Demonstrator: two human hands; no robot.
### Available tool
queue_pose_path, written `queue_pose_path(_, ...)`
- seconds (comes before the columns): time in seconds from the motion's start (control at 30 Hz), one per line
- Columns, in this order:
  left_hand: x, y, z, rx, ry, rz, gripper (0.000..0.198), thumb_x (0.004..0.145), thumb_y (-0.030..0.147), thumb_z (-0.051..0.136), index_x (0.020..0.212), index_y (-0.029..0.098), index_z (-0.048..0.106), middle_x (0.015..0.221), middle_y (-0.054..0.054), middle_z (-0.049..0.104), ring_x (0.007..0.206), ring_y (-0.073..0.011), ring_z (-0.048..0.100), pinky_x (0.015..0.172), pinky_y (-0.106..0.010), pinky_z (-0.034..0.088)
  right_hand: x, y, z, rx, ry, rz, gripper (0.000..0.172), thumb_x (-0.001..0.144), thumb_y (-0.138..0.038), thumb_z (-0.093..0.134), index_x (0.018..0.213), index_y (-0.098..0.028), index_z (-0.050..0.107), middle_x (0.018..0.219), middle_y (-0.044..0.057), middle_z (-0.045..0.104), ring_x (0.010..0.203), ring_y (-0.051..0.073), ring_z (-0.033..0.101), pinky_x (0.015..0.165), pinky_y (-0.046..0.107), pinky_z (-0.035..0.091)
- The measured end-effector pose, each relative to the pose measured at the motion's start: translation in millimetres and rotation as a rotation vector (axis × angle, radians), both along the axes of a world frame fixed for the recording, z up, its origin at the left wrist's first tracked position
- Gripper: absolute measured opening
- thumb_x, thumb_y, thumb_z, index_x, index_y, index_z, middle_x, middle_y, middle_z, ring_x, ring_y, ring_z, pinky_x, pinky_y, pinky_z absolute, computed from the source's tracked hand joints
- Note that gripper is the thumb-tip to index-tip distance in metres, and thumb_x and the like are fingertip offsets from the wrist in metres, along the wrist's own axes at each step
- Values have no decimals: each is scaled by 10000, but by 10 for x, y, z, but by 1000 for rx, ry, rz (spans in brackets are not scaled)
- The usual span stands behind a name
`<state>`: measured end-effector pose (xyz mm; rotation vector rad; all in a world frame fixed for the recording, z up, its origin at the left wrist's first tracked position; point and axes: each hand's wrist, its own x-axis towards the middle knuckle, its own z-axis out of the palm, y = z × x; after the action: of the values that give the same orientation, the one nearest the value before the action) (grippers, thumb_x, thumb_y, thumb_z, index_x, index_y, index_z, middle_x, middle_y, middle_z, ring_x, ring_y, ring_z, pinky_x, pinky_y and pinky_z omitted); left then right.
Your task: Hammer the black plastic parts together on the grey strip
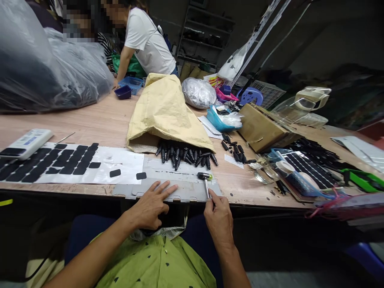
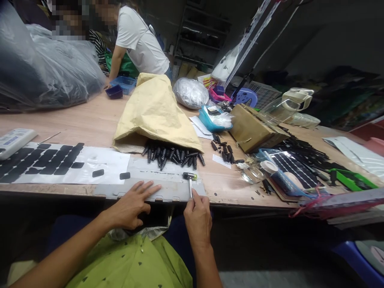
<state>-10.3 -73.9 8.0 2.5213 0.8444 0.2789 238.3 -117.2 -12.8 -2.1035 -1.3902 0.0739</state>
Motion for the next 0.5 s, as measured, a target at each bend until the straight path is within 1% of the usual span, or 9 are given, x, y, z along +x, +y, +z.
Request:
queue_pose_path(0.07, 2, 58, 64, -64, -44, 11, 188, 614, 285, 842, 780, 269, 753, 1575, 14, 361, 1447, -383, 280, 1160, -585, 219, 2, 1, -4, 2, -6, 4, 452, 877, -315, 407, 1160, -164, 726, 923, 92, 608, 765, 209, 593, 668, 308, 439)
queue_pose_path(0.1, 13, 114, 98, -112, -77, 38, 201, 647, 345, 831, 819, 279, 752, 1511, -8, 459, 1399, -365, 368, 1124, -555, 297, 3, 2, -6, 2, -7, 6, 452, 880, -316, 406, 1162, -165, 725, 923, 92, 609, 766, 209, 595, 665, 306, 439)
queue_pose_path(0.17, 58, 294, 152, -205, -157, 167, 218, 752, 429, 748, 901, 270, 734, 1274, -45, 647, 1183, -289, 572, 968, -436, 460, 4, 4, -8, 1, -7, 7, 450, 886, -317, 407, 1170, -167, 723, 926, 91, 610, 768, 208, 598, 660, 302, 438)
queue_pose_path(0.2, 90, 415, 166, -234, -198, 271, 235, 809, 445, 685, 936, 249, 716, 1129, -54, 694, 1031, -242, 632, 860, -371, 502, 4, 5, -9, 1, -6, 6, 449, 886, -315, 408, 1171, -168, 722, 925, 90, 610, 769, 209, 599, 660, 302, 438)
queue_pose_path(0.23, 125, 550, 171, -231, -232, 394, 271, 845, 465, 635, 952, 224, 701, 1035, -58, 701, 917, -214, 647, 773, -332, 509, 3, 7, -9, 1, -4, 5, 448, 886, -312, 410, 1173, -167, 722, 928, 90, 610, 771, 209, 600, 662, 303, 439)
queue_pose_path(0.27, 162, 693, 166, -188, -256, 508, 309, 859, 481, 611, 977, 206, 688, 993, -61, 695, 878, -206, 642, 737, -315, 502, 3, 8, -10, 4, -2, 5, 446, 884, -310, 412, 1172, -167, 722, 928, 90, 610, 771, 209, 600, 666, 305, 441)
queue_pose_path(0.37, 262, 1080, 118, -54, -185, 759, 342, 936, 472, 495, 1028, 188, 661, 987, -77, 675, 902, -217, 628, 727, -308, 478, 3, 10, -12, 17, 6, 10, 442, 884, -309, 415, 1171, -166, 720, 921, 88, 607, 779, 210, 602, 680, 306, 446)
queue_pose_path(0.43, 309, 1237, 88, 10, -97, 832, 322, 966, 437, 440, 1042, 202, 647, 1024, -85, 665, 932, -233, 626, 740, -321, 467, 7, 12, -14, 22, 15, 16, 445, 888, -312, 412, 1174, -163, 718, 924, 87, 609, 778, 208, 603, 689, 307, 447)
queue_pose_path(0.5, 337, 1294, 81, 66, -27, 850, 280, 966, 404, 437, 1051, 221, 632, 1029, -84, 663, 939, -245, 629, 752, -332, 461, 15, 15, -17, 24, 30, 21, 447, 887, -313, 411, 1175, -160, 717, 930, 86, 613, 749, 199, 598, 698, 312, 449)
